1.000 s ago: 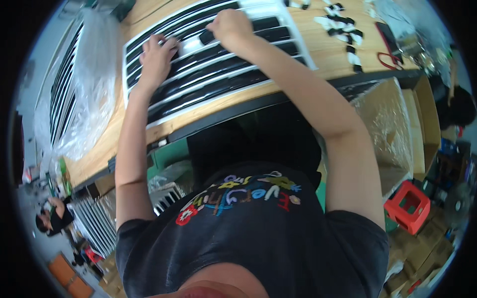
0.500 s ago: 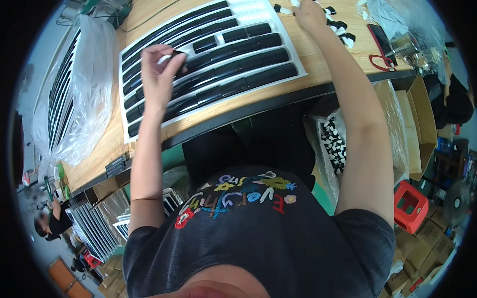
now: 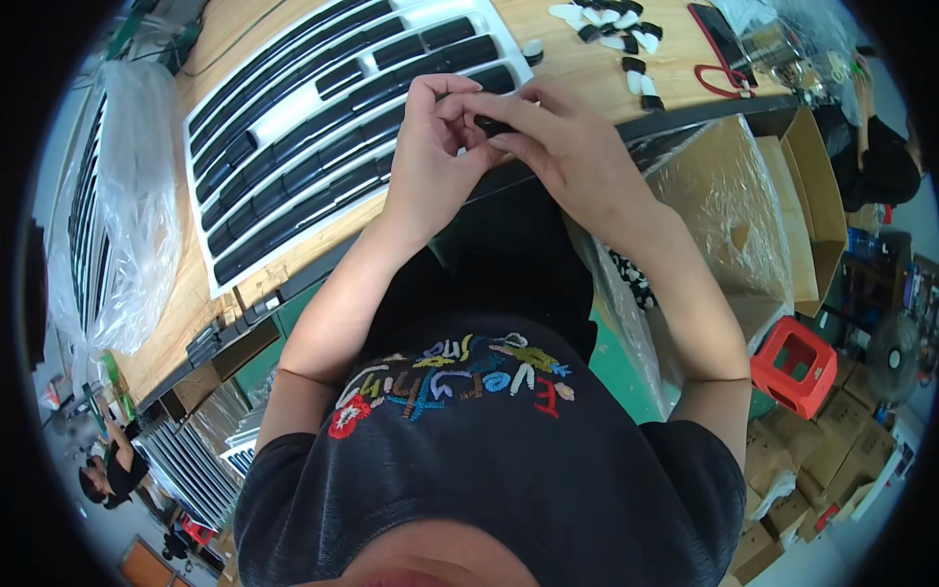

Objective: Assembling small black plastic components with white inserts and placing them into a partitioned assembly tray.

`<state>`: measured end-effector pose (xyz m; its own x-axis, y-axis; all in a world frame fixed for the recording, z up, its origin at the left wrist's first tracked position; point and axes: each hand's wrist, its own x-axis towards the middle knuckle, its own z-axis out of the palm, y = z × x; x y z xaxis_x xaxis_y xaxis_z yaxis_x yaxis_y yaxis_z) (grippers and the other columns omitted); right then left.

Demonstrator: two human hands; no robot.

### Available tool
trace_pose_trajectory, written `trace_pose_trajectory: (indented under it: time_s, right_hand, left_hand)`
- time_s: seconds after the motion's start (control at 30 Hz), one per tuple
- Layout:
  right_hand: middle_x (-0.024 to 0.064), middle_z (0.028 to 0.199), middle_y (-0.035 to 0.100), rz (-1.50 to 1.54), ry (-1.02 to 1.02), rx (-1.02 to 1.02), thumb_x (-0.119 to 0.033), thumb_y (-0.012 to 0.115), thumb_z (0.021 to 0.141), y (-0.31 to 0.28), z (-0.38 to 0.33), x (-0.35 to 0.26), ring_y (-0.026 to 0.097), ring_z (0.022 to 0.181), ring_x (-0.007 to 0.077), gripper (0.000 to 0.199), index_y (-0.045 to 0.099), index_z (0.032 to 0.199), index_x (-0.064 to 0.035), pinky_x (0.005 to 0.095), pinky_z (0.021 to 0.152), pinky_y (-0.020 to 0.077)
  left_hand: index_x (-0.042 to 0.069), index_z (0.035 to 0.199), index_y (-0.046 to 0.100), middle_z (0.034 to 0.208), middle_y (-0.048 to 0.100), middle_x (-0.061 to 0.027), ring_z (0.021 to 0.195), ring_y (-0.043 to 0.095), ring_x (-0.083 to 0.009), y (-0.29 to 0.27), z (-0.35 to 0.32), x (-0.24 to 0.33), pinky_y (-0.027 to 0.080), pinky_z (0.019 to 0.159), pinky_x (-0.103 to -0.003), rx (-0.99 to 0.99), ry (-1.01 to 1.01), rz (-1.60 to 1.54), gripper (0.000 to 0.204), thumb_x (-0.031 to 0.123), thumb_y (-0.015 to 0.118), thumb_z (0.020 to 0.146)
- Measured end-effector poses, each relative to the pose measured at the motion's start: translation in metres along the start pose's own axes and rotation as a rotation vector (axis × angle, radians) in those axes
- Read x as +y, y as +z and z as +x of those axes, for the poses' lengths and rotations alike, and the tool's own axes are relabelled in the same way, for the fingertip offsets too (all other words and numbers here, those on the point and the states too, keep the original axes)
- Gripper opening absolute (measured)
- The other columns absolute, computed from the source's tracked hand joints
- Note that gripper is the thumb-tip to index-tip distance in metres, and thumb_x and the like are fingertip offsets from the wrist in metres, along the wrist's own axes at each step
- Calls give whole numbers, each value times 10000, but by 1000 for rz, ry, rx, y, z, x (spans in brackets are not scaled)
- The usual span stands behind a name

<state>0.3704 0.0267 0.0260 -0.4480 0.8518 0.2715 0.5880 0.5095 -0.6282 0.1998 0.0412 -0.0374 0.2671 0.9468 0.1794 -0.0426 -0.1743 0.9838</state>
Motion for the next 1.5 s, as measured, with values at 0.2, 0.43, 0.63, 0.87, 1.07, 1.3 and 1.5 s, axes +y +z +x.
trace_pose_trajectory:
  time_s: [0.2,0.43,0.63,0.87,1.07,1.3,1.5]
  right_hand:
    - [93,960,653,-133,157,187,-61,636,911,-35,19,53,625,829,200,286,626,1197,-53,301,727,487]
    - [100,970,658,-164,-100,-35,-61,611,926,-34,64,99,629,834,208,243,614,1167,-29,306,745,491]
    - [112,1002,675,-259,-130,-58,-47,608,923,-37,53,132,653,876,244,238,614,1160,-28,326,798,507]
    - [109,1015,687,-270,-80,-30,-56,615,923,-40,48,129,667,890,254,245,619,1168,-35,324,793,517]
    - [103,1007,693,-294,-69,-87,-70,619,924,-42,48,135,669,885,248,255,624,1178,-53,322,787,518]
    - [105,970,697,-293,-48,-121,-72,633,914,-43,54,122,677,859,255,244,616,1155,-37,323,775,513]
    - [178,817,677,389,-539,-63,-22,640,841,-40,73,110,671,790,334,110,595,930,26,367,701,508]
  left_hand:
    - [43,1145,515,1007,599,-63,752,520,-108,3,-4,-5,453,665,-222,14,-23,272,406,-76,707,808]
    - [32,1071,569,1071,553,-131,913,568,-303,-1,-7,-10,520,750,-370,-24,159,486,315,-61,685,793]
    - [28,1053,583,1047,557,-130,872,576,-274,-2,-8,-9,519,724,-355,-30,123,460,268,-49,673,813]
    - [20,1039,592,1030,561,-119,826,568,-250,-4,-9,-9,504,690,-332,-14,104,439,240,-54,666,823]
    - [22,1038,594,1025,559,-118,815,563,-244,-2,-10,-9,502,687,-329,-13,109,424,237,-53,666,824]
    - [22,1036,595,1034,556,-116,818,563,-240,-2,-9,-12,504,681,-319,-15,100,407,224,-45,660,833]
    - [26,1039,600,1011,549,-109,812,557,-229,-5,-8,-13,501,670,-318,-9,107,411,225,-49,654,834]
